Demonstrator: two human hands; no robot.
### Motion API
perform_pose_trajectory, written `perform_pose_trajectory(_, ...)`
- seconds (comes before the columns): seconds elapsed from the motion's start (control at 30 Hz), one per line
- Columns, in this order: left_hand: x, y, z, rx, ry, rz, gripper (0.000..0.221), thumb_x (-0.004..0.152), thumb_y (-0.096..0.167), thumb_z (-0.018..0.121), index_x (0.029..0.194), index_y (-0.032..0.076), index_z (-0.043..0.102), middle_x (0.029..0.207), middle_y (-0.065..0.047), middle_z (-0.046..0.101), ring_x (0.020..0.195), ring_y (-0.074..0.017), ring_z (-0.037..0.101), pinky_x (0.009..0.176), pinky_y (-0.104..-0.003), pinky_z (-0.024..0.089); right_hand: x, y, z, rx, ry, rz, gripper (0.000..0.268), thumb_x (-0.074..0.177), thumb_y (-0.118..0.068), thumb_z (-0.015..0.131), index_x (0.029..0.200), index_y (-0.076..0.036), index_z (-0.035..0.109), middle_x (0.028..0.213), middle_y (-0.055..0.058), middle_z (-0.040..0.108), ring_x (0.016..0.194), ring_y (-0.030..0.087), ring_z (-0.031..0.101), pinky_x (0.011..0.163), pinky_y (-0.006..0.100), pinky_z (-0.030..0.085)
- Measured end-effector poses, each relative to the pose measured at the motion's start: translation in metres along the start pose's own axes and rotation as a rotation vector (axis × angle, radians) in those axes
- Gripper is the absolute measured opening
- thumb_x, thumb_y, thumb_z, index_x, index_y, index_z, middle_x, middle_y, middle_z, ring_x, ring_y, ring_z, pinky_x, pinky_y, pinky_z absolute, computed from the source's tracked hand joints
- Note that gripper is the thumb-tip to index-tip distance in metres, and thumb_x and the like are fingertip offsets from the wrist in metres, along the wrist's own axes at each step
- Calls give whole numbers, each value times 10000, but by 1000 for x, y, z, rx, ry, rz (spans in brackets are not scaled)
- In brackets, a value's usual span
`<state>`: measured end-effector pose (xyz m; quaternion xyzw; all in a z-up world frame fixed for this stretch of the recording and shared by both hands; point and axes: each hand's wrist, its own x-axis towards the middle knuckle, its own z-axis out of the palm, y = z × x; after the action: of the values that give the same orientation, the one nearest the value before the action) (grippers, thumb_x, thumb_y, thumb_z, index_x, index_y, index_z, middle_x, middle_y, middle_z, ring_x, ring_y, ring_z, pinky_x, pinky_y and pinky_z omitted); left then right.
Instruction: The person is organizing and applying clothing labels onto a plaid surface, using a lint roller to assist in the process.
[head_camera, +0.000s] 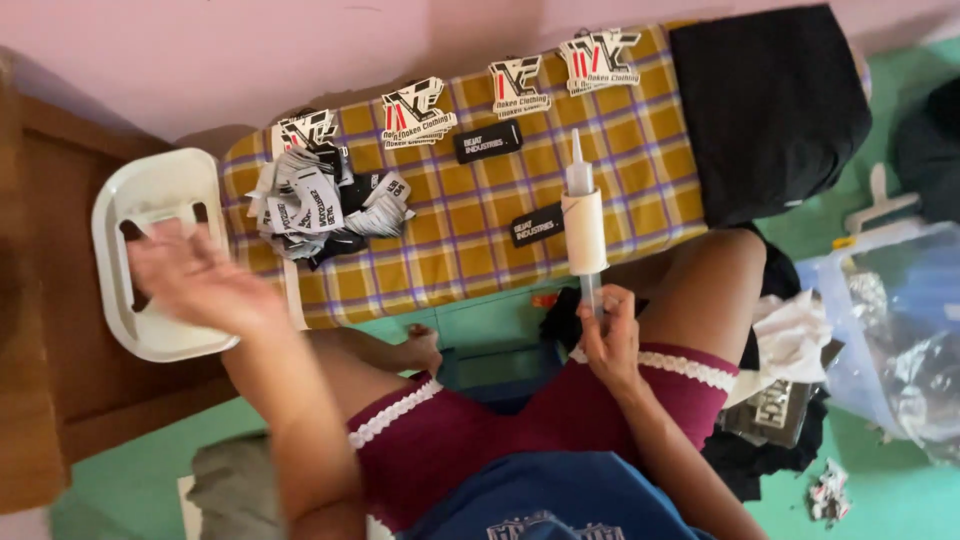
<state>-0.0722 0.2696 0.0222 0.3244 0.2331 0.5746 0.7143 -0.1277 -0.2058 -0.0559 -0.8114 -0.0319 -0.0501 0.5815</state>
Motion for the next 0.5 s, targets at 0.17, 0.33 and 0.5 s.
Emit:
perform_pose_trajectory(0.17, 91, 78, -16, -307, 181, -104, 591, 762, 55, 692, 1290, -114, 487, 1311, -300, 542, 1121, -426, 662, 978, -513, 607, 0, 6, 2, 34, -29, -36, 212, 1036, -186, 556, 1122, -29, 442, 934, 64, 647, 412, 105, 553, 373, 226, 453)
perform_pose_trajectory(0.33, 184, 88, -74, -538, 334, -133, 556, 627, -122, 665, 1138, -135, 445, 1662, -403, 195, 1536, -561, 316, 1080, -744, 500, -1, 2, 1, 53, -39, -109, 174, 1045, -153, 535, 1115, -35, 428, 901, 51, 632, 419, 94, 548, 388, 221, 424)
perform_pose_trajectory(0.5, 139, 116, -30, -423, 448, -367, 613, 911, -6, 497, 1476, -219, 387, 1392, -421, 530, 1283, -538, 581, 1052, -632, 529, 3, -1, 3, 118, -9, -108, 196, 1055, -194, 525, 1085, -44, 402, 940, 86, 616, 388, 111, 510, 374, 225, 425)
